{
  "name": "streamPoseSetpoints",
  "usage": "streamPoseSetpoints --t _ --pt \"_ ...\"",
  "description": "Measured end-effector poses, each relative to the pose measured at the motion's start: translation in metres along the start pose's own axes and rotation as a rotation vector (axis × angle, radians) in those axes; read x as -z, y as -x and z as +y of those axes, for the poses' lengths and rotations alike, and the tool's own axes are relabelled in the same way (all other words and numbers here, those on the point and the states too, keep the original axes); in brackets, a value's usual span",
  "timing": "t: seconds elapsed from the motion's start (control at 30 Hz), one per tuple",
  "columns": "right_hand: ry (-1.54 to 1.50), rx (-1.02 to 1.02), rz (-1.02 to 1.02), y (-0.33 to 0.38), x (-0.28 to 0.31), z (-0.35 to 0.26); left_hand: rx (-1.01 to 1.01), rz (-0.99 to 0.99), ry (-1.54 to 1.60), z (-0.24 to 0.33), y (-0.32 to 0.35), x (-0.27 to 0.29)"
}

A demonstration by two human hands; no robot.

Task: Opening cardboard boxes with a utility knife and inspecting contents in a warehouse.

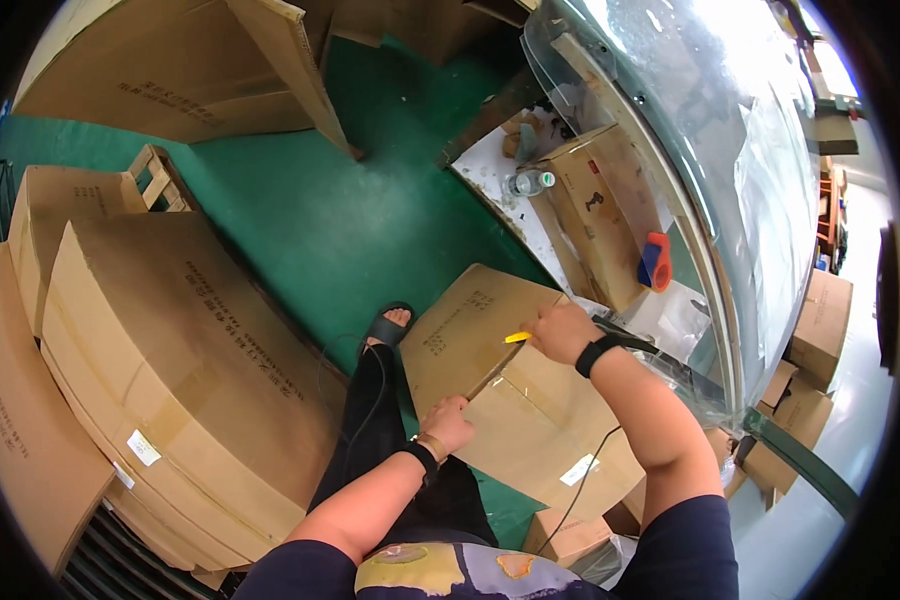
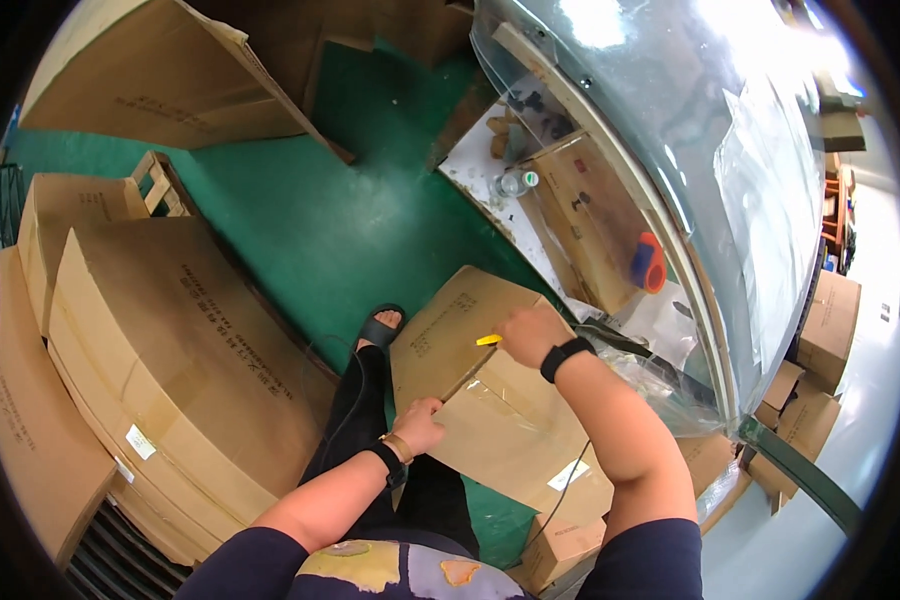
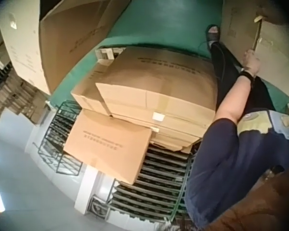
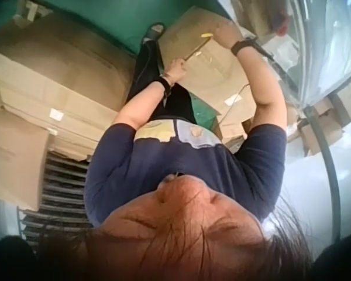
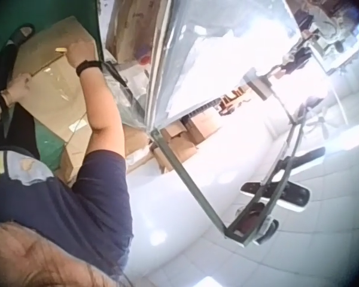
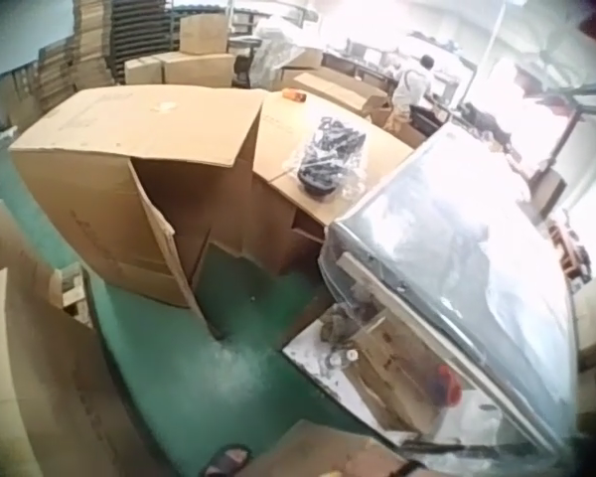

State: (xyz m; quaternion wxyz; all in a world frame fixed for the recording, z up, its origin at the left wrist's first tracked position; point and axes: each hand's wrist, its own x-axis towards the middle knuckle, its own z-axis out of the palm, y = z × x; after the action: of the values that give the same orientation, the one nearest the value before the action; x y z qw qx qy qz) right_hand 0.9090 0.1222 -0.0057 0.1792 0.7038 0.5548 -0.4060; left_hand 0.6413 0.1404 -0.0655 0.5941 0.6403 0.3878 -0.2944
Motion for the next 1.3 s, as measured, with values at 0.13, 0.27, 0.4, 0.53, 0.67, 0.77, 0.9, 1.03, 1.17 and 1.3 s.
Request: streamPoseSetpoints --t 0.13,0.27,0.4,0.53,0.67,0.77,0.9,1.03,1.17,1.3 --pt "-0.149 -0.022 0.049 0.042 -0.039 -0.009 0.021 -0.070 -0.099 0.011 0.003 0.005" --pt "-0.316 -0.093 0.165 0.078 -0.075 -0.030 0.075 -0.063 -0.209 0.013 0.003 -0.003" --pt "-0.317 -0.206 0.242 0.095 -0.103 -0.042 0.121 -0.083 -0.225 0.013 -0.003 -0.005" --pt "-0.311 -0.245 0.218 0.118 -0.119 -0.039 0.145 -0.047 -0.199 0.011 -0.001 -0.009" --pt "-0.311 -0.257 0.210 0.163 -0.165 -0.015 0.132 0.001 -0.114 0.019 0.007 -0.018" --pt "-0.329 -0.345 0.163 0.192 -0.192 -0.006 0.105 0.029 -0.103 0.014 0.008 -0.021" --pt "-0.366 -0.373 0.236 0.216 -0.218 0.001 -0.057 0.101 0.057 -0.015 0.001 -0.024" --pt "-0.324 -0.454 0.113 0.243 -0.249 0.016 -0.092 0.079 0.180 -0.017 0.005 -0.029" --pt "-0.369 -0.496 0.128 0.270 -0.276 0.026 -0.098 0.097 0.235 0.004 0.017 -0.032" --pt "-0.356 -0.562 0.098 0.298 -0.298 0.035 -0.087 0.116 0.227 0.007 0.022 -0.031"
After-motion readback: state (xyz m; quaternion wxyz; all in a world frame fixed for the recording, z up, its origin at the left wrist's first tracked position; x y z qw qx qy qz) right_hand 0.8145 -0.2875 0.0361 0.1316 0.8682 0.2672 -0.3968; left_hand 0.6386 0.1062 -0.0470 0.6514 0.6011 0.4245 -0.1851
